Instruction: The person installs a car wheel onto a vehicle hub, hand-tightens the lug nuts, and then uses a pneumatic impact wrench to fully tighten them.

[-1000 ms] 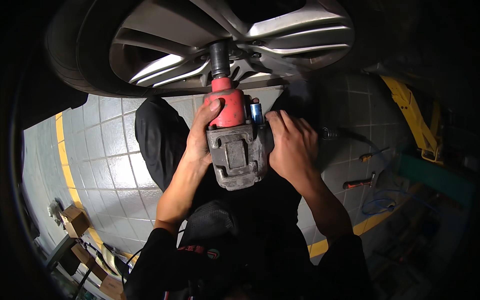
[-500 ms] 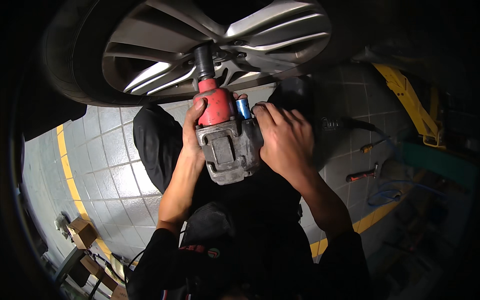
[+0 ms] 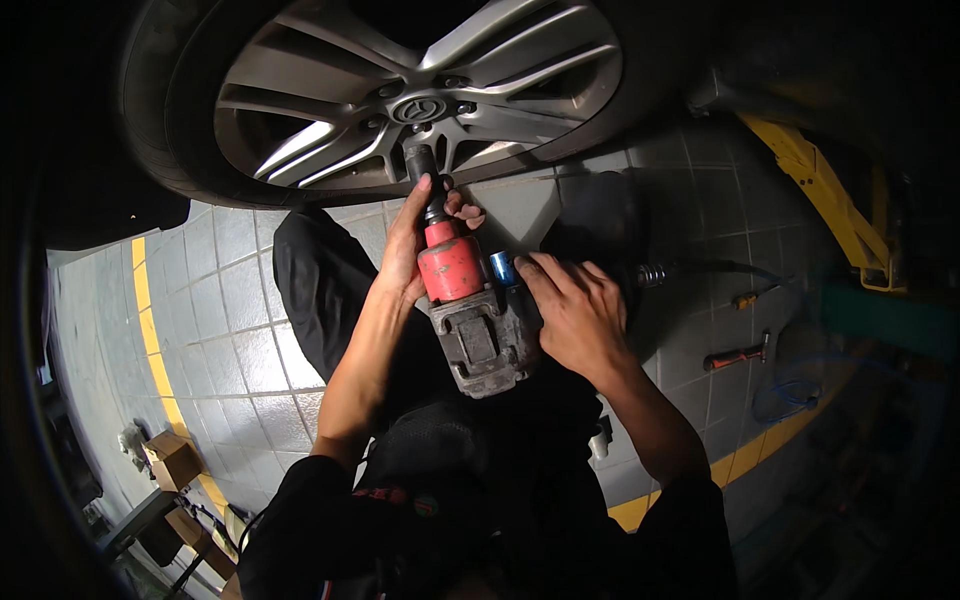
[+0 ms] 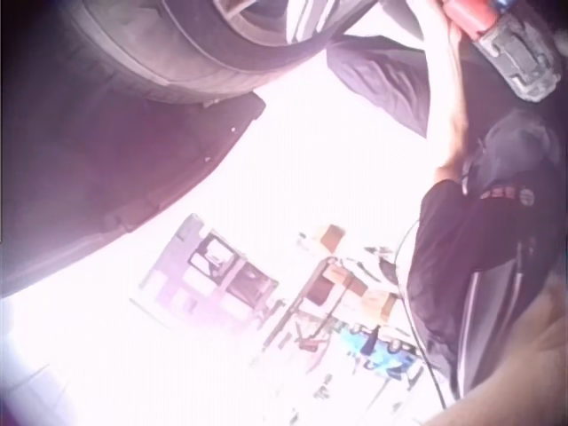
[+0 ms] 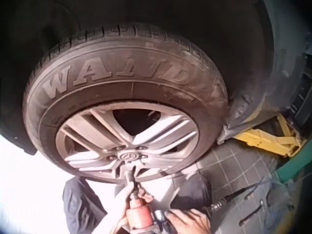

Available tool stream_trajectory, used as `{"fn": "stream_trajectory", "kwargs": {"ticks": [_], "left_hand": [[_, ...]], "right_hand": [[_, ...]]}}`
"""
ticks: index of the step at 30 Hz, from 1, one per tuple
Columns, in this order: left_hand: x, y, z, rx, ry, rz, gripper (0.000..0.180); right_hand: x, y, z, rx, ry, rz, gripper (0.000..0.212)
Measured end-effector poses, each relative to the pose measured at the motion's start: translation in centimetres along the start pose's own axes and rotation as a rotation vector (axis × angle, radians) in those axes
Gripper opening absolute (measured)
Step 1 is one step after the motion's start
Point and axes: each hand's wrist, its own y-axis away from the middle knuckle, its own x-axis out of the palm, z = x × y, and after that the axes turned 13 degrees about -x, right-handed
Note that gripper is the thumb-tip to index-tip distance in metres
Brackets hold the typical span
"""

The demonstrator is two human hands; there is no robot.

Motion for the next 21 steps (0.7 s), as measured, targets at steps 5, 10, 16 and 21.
{"fn": "stream_trajectory", "kwargs": {"ticks": [5, 10, 16, 21], "left_hand": [[-0.7, -5.3, 1.8, -0.117, 0.049, 0.153, 0.03], [-1.6, -8.4, -0.6, -0.067, -0.085, 0.123, 0.031], [-1.4, -9.3, -1.4, -0.056, -0.04, 0.159, 0.04], [-1.2, -9.4, -1.0, 0.021, 0.087, 0.136, 0.047]], "right_hand": [[1.2, 0.8, -2.5, 0.111, 0.083, 0.036, 0.056], [1.5, -1.9, -4.4, 0.086, 0.128, 0.033, 0.055], [1.3, -2.7, -5.0, 0.09, 0.157, 0.021, 0.056], [0.3, -3.2, -5.2, 0.08, 0.155, 0.083, 0.057]]}}
